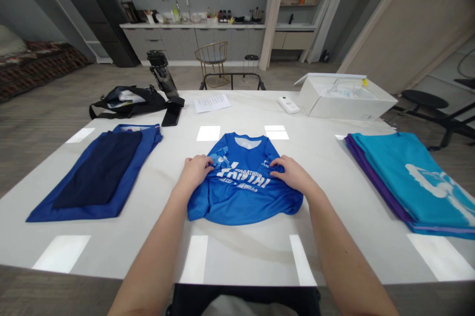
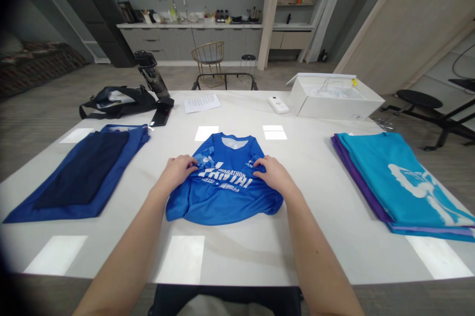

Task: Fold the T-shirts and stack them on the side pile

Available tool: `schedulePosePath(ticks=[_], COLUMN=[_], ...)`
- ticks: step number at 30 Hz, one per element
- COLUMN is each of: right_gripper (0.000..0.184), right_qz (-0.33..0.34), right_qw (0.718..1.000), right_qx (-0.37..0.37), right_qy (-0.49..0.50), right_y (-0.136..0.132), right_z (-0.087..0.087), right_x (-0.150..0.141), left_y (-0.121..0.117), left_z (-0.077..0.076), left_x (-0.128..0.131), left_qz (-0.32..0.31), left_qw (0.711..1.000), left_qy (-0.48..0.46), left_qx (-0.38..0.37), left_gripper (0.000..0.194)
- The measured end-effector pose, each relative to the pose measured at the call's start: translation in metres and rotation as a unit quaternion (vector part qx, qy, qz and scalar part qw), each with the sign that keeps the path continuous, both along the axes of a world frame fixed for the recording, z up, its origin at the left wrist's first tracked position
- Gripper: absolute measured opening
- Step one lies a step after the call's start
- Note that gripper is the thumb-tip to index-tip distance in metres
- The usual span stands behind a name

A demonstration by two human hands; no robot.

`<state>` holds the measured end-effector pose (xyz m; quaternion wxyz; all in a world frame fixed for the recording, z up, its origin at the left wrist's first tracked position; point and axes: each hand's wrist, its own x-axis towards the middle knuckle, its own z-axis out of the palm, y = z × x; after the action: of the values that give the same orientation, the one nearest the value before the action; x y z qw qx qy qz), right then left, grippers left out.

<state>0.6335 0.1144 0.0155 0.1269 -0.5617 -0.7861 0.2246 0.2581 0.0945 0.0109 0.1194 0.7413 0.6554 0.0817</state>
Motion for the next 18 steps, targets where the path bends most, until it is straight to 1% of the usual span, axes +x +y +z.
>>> schedulePosePath(ticks=[1, 2, 3, 4, 5, 6, 7, 9, 10, 11, 12, 13, 15, 16, 18], right_gripper=[0.015, 0.012, 0.013, 0.015, 0.017, 0.019, 0.021, 0.024, 0.025, 0.025, 0.025, 0.025, 0.025, 0.027, 0.037], right_qz=[-0.025, -0.058, -0.094, -0.134, -0.176, -0.221, -0.267, -0.362, -0.403, -0.438, -0.464, -0.483, -0.496, -0.491, -0.460], right_qw=[1.000, 0.998, 0.994, 0.989, 0.983, 0.974, 0.963, 0.931, 0.913, 0.897, 0.884, 0.875, 0.868, 0.870, 0.887], right_qx=[-0.008, -0.020, -0.031, -0.035, -0.029, -0.015, 0.006, 0.045, 0.056, 0.057, 0.050, 0.034, -0.006, -0.015, -0.004], right_qy=[-0.016, -0.030, -0.041, -0.047, -0.049, -0.046, -0.040, -0.023, -0.017, -0.014, -0.013, -0.016, -0.029, -0.033, -0.037], right_y=[0.001, 0.003, 0.006, 0.008, 0.011, 0.013, 0.015, 0.017, 0.016, 0.016, 0.015, 0.014, 0.013, 0.012, 0.013], right_z=[-0.001, -0.002, -0.003, -0.004, -0.005, -0.005, -0.005, -0.005, -0.005, -0.005, -0.005, -0.005, -0.006, -0.007, -0.009], right_x=[0.000, 0.004, 0.010, 0.018, 0.028, 0.038, 0.049, 0.069, 0.078, 0.086, 0.092, 0.098, 0.104, 0.105, 0.101], left_y=[0.001, 0.002, 0.003, 0.003, 0.004, 0.005, 0.006, 0.010, 0.011, 0.013, 0.014, 0.015, 0.015, 0.015, 0.013], left_z=[-0.001, -0.001, -0.002, -0.002, -0.002, -0.001, 0.000, 0.002, 0.002, 0.001, -0.001, -0.004, -0.010, -0.014, -0.020], left_x=[-0.003, -0.007, -0.012, -0.019, -0.025, -0.032, -0.040, -0.055, -0.062, -0.069, -0.076, -0.081, -0.087, -0.088, -0.088], left_qz=[0.009, 0.019, 0.036, 0.063, 0.100, 0.149, 0.207, 0.321, 0.367, 0.401, 0.425, 0.437, 0.443, 0.442, 0.435], left_qw=[1.000, 1.000, 0.999, 0.996, 0.989, 0.972, 0.942, 0.853, 0.809, 0.778, 0.761, 0.759, 0.775, 0.783, 0.800], left_qy=[0.000, -0.007, -0.024, -0.058, -0.112, -0.182, -0.262, -0.405, -0.448, -0.470, -0.474, -0.466, -0.437, -0.424, -0.400], left_qx=[-0.015, -0.023, -0.022, -0.019, -0.014, -0.003, 0.016, 0.070, 0.096, 0.116, 0.124, 0.123, 0.110, 0.107, 0.106], left_gripper=[0.016, 0.015, 0.016, 0.016, 0.017, 0.018, 0.018, 0.017, 0.017, 0.018, 0.018, 0.020, 0.024, 0.026, 0.034])
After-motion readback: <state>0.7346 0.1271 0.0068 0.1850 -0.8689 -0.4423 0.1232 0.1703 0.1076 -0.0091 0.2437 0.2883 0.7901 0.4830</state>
